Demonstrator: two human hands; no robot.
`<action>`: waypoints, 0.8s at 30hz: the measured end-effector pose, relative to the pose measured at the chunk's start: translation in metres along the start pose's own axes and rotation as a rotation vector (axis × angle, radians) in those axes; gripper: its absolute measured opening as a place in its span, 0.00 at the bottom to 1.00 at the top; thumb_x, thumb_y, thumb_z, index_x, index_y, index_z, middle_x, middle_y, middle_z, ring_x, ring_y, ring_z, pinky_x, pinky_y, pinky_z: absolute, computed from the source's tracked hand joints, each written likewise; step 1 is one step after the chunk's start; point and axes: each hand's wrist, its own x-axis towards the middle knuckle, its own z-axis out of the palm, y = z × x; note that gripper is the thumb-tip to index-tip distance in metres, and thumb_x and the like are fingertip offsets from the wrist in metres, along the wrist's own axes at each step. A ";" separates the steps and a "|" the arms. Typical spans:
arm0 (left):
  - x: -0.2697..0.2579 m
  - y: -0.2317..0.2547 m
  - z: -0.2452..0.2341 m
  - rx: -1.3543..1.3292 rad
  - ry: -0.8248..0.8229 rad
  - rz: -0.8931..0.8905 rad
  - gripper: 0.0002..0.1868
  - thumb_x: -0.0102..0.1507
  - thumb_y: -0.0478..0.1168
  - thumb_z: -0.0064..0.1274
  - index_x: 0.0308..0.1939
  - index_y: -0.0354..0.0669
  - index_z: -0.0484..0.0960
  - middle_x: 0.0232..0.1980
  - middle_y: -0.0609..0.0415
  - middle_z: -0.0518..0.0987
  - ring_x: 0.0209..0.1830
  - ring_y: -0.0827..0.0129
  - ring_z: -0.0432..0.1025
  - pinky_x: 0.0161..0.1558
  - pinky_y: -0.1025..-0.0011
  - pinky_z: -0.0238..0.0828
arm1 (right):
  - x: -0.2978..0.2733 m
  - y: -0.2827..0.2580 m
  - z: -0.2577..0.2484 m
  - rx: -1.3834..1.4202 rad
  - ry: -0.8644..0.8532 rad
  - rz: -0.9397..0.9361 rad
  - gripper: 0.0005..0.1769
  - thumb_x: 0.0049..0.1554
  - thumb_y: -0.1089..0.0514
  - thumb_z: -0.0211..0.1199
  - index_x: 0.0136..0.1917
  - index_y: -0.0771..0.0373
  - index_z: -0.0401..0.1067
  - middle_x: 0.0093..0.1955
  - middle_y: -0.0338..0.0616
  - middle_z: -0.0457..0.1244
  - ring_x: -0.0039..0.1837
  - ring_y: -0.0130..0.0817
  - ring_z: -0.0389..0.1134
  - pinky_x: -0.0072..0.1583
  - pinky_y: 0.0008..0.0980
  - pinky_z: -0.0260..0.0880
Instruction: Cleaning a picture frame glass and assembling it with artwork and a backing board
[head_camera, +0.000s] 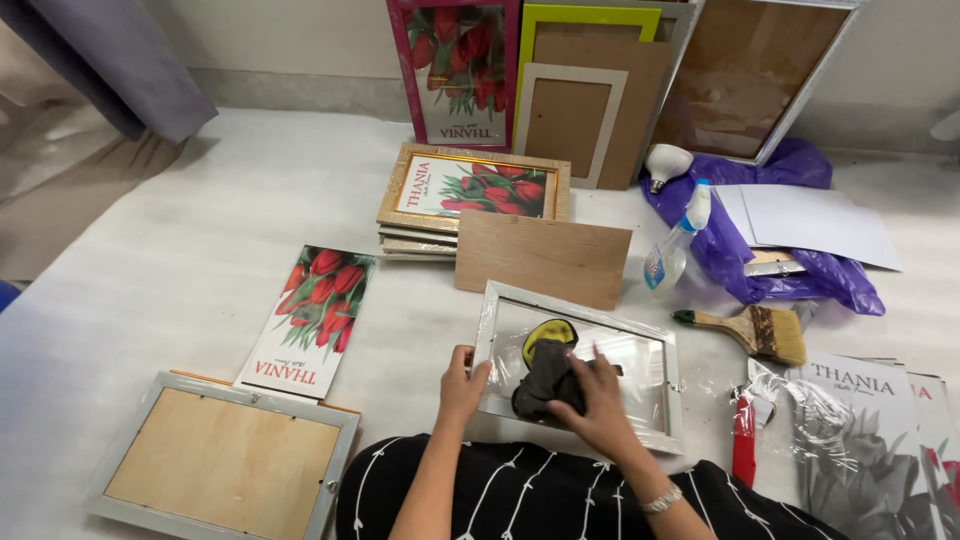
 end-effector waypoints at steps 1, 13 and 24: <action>-0.002 0.003 0.000 0.003 -0.001 0.001 0.16 0.62 0.45 0.53 0.52 0.47 0.74 0.41 0.54 0.83 0.34 0.68 0.74 0.39 0.70 0.71 | 0.007 -0.007 0.012 0.002 0.002 0.000 0.53 0.50 0.26 0.61 0.81 0.43 0.48 0.87 0.49 0.28 0.85 0.56 0.31 0.76 0.62 0.41; -0.013 0.013 0.002 0.126 0.111 0.128 0.18 0.69 0.53 0.42 0.51 0.46 0.78 0.26 0.54 0.81 0.25 0.62 0.74 0.34 0.63 0.69 | 0.070 -0.047 0.034 -0.179 0.182 -0.101 0.36 0.47 0.57 0.65 0.69 0.42 0.65 0.68 0.33 0.61 0.55 0.44 0.66 0.56 0.41 0.72; -0.017 0.025 -0.009 0.048 0.006 -0.050 0.41 0.64 0.71 0.23 0.47 0.41 0.78 0.34 0.44 0.81 0.34 0.55 0.73 0.43 0.60 0.69 | 0.012 -0.082 0.045 -0.427 0.091 -0.265 0.29 0.47 0.49 0.69 0.63 0.48 0.70 0.58 0.45 0.62 0.53 0.46 0.64 0.50 0.41 0.67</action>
